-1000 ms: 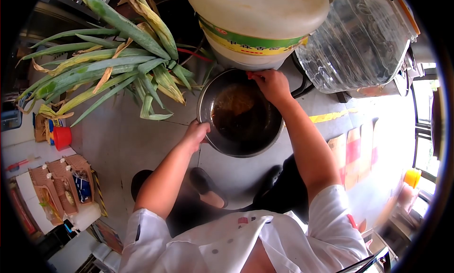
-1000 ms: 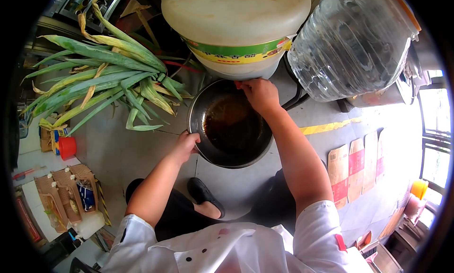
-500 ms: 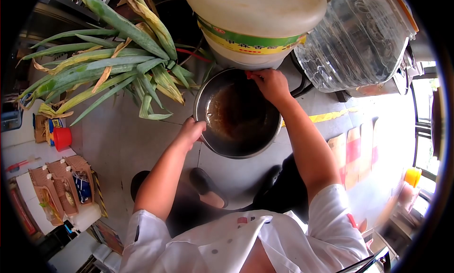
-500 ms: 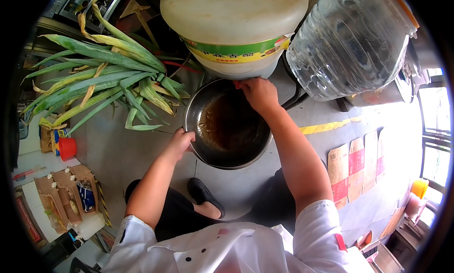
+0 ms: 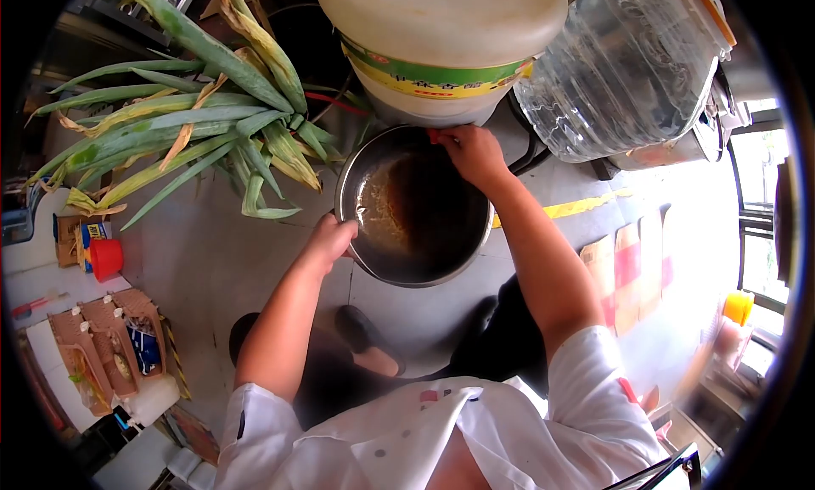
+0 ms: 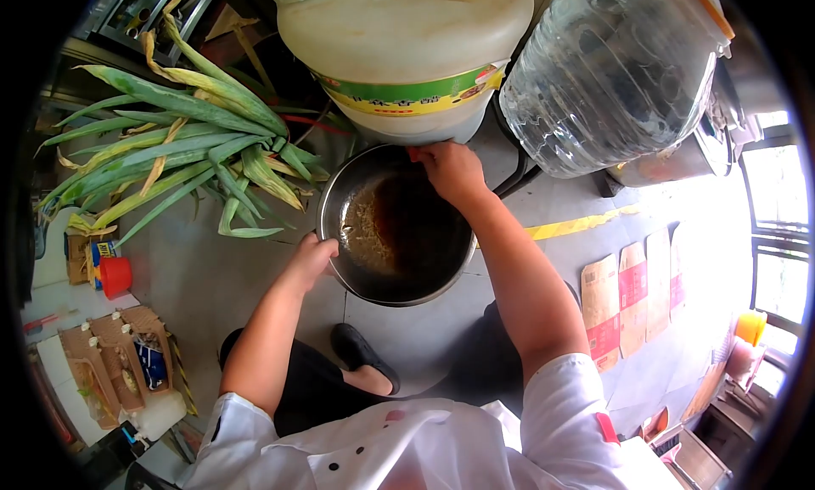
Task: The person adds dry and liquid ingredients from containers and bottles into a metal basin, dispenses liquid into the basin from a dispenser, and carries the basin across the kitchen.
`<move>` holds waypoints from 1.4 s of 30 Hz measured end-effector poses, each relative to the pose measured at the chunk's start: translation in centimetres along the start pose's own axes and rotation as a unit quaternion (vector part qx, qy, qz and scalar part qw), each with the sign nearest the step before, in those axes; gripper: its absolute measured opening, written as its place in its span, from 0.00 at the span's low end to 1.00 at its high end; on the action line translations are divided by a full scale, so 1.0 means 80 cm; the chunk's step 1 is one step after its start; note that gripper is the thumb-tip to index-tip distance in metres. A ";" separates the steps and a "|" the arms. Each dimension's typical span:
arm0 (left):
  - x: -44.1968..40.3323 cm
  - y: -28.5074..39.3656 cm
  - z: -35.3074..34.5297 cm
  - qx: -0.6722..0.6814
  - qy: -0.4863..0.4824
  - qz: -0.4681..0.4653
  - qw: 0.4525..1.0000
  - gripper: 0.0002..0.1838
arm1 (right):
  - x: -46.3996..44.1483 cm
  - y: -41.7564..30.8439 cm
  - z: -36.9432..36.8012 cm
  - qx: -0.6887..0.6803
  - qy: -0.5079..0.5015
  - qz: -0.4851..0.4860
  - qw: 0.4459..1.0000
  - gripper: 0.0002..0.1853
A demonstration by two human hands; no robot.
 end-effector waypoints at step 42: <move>0.000 -0.011 -0.014 0.065 -0.046 0.043 0.996 0.10 | 0.009 -0.001 0.001 0.015 0.008 -0.054 0.998 0.10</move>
Point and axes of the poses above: each hand's wrist, its own x-axis away from the middle knuckle, its own z-axis out of the back of the hand, y = z × x, the point moved 9 cm from there along -x, towards the middle knuckle, and after that the axes turned 4 degrees about z, right-handed, at the moved point
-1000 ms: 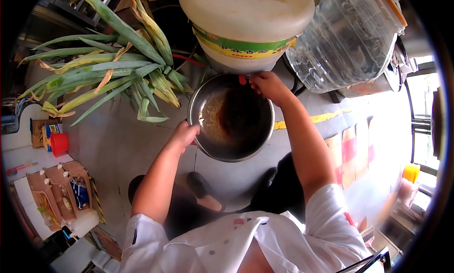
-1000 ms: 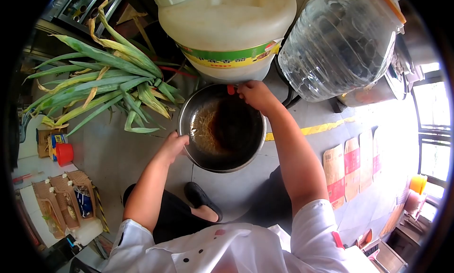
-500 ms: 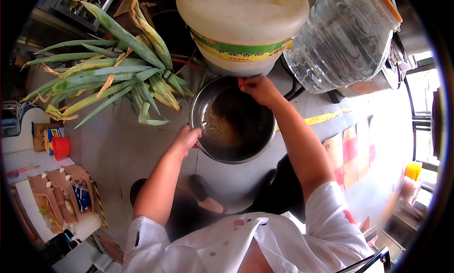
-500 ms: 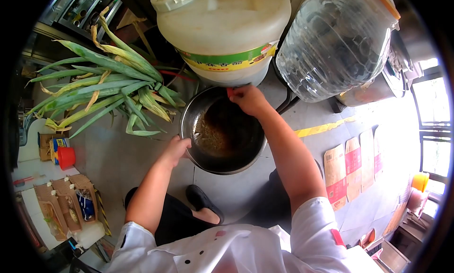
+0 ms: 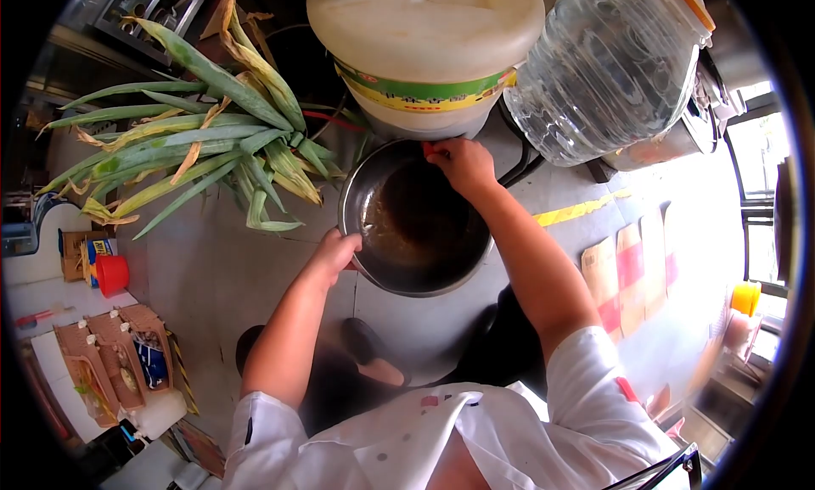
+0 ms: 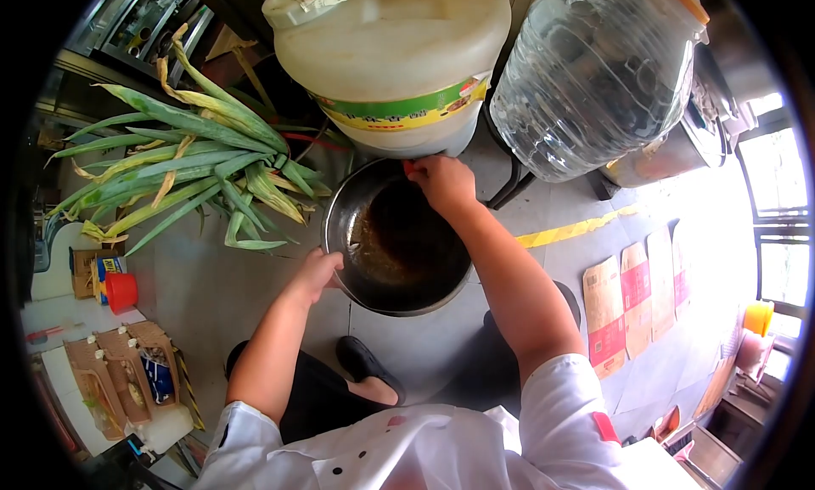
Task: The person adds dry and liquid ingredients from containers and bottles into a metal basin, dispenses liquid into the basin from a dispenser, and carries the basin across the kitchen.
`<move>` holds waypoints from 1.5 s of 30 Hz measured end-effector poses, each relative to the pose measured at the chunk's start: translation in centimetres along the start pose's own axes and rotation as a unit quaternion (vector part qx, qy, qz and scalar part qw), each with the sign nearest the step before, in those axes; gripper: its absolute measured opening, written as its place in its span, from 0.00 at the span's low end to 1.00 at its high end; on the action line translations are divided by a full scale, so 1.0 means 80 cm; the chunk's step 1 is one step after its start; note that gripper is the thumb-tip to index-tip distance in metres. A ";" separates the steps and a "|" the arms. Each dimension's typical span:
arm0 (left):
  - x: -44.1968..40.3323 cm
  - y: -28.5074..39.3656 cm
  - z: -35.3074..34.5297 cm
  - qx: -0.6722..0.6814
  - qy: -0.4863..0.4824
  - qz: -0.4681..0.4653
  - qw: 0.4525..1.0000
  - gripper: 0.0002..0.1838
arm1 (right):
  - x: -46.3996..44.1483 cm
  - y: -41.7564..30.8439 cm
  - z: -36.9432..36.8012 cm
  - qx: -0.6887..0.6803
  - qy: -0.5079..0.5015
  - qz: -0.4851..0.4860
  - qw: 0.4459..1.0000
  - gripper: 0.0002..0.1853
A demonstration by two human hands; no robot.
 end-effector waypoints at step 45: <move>0.074 -0.094 -0.057 0.103 0.046 0.100 0.989 0.26 | 0.130 -0.017 0.162 -0.504 0.083 -0.266 0.817 0.14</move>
Point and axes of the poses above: each hand's wrist, its own x-axis away from the middle knuckle, its own z-axis out of the back of the hand, y = z × x, the point moved 9 cm from there along -x, towards the middle knuckle, and after that the axes turned 4 degrees about z, right-handed, at the moved point
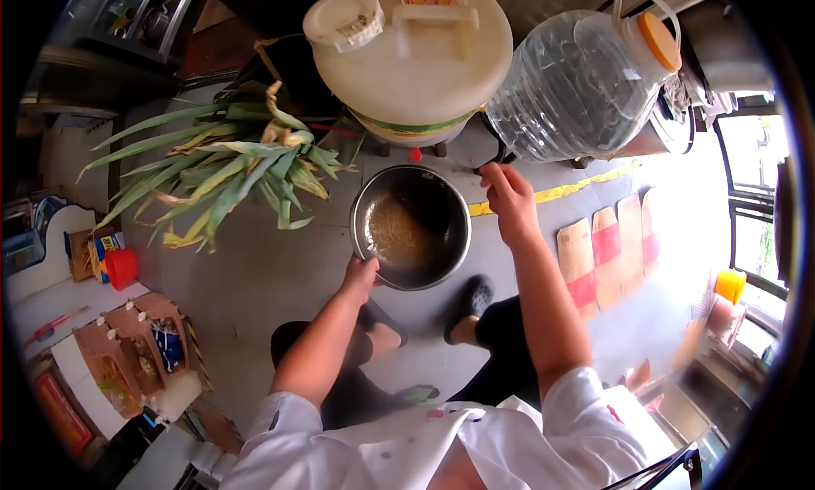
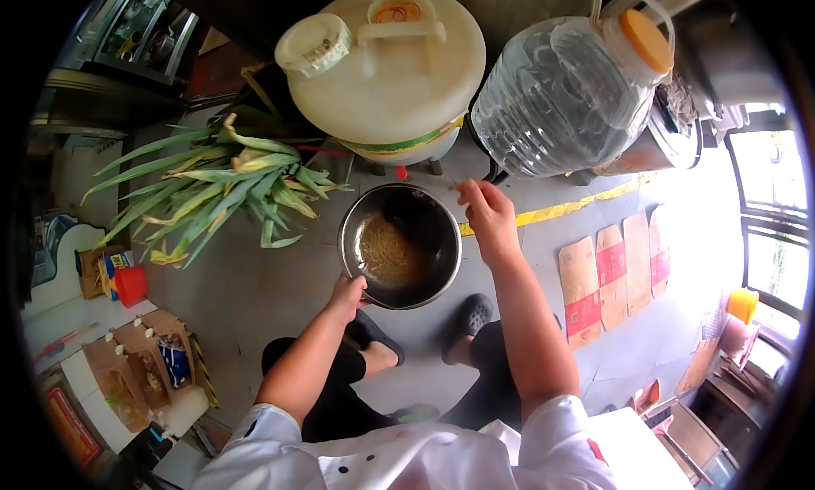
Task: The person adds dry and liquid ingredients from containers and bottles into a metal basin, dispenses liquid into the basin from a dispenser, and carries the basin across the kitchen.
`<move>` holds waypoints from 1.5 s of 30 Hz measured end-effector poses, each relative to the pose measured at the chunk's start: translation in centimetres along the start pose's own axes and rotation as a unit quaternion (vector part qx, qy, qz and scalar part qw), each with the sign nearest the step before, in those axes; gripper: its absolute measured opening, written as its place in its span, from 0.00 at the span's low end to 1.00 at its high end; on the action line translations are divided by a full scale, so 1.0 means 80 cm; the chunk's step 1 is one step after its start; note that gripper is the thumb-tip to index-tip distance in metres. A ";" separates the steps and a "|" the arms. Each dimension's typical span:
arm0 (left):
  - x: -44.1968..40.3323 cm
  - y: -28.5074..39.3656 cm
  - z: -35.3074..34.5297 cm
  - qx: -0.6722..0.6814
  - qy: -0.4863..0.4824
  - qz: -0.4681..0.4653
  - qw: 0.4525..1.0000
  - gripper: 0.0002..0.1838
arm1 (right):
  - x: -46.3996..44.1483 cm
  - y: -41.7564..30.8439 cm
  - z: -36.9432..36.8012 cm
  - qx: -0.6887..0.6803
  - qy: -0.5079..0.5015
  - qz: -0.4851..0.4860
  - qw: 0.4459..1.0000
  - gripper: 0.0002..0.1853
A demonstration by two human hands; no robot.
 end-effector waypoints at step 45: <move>0.598 0.781 0.917 0.373 0.010 -0.202 0.905 0.12 | 0.112 -0.452 -0.972 0.415 -0.297 0.088 0.856 0.18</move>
Point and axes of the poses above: each hand's wrist, its own x-axis away from the middle knuckle, its own z-axis out of the back of the hand, y = z × x, the point moved 9 cm from there along -x, towards the middle knuckle, and after that the axes turned 4 degrees about z, right-handed, at the moved point
